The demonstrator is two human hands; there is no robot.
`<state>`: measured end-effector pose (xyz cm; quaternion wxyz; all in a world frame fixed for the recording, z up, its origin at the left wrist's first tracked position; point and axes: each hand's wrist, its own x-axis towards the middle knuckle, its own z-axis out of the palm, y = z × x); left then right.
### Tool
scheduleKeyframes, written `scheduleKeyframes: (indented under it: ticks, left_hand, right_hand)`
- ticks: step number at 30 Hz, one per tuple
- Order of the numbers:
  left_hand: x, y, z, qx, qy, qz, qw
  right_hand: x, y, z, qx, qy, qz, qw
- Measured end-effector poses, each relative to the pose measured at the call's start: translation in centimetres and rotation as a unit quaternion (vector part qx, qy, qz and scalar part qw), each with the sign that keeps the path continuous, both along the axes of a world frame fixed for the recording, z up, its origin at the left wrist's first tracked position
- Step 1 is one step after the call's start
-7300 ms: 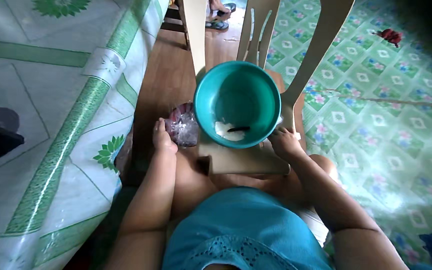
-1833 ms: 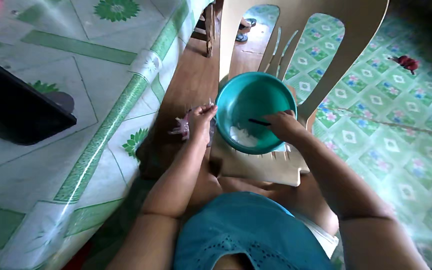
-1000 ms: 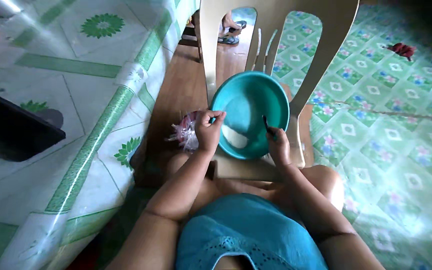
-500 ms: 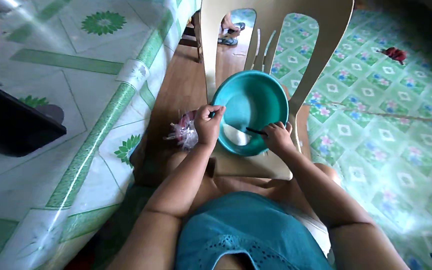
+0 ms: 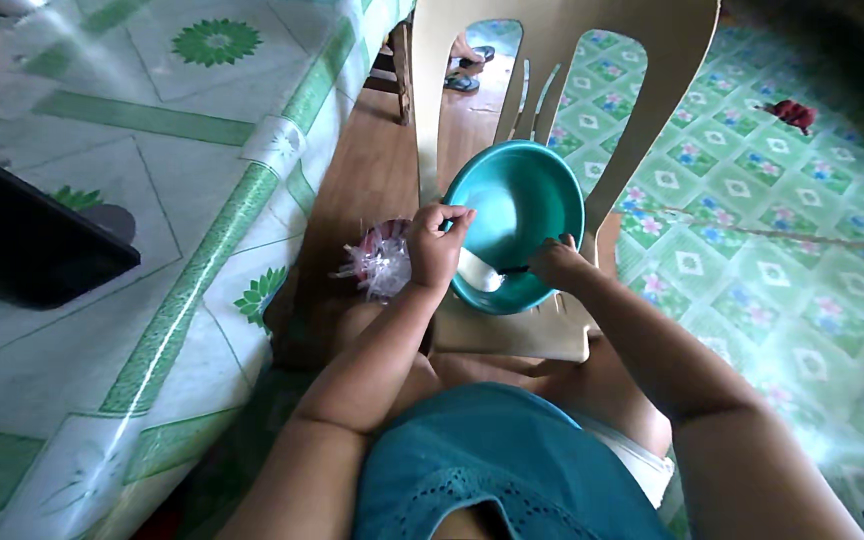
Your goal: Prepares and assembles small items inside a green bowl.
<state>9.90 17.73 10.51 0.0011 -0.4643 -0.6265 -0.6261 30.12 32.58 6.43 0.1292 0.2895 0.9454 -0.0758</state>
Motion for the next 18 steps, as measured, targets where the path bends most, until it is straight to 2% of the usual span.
scheduleKeyframes:
  ticks: [2,8,12,15,18]
  left_hand:
    - [0.4,-0.9,0.7,-0.032,0.010,-0.025,0.999]
    - [1.0,-1.0,1.4,-0.022,0.011,-0.019,1.000]
    - [0.9,0.6,0.5,0.037,0.008,0.010,0.999]
    - [0.9,0.6,0.6,0.034,0.007,0.013,0.999]
    - [0.3,0.5,0.2,0.013,0.010,0.024,1.000]
  right_hand:
    - [0.1,0.3,-0.3,0.004,0.004,0.002,1.000]
    - [0.8,0.7,0.1,0.035,0.032,0.023,0.999]
    - [-0.3,-1.5,-1.8,-0.020,0.101,0.017,0.995]
    - [-2.3,-3.7,-2.9,-0.055,0.173,0.000,0.983]
    - [-4.2,-5.1,-2.3,-0.120,0.205,-0.040,0.971]
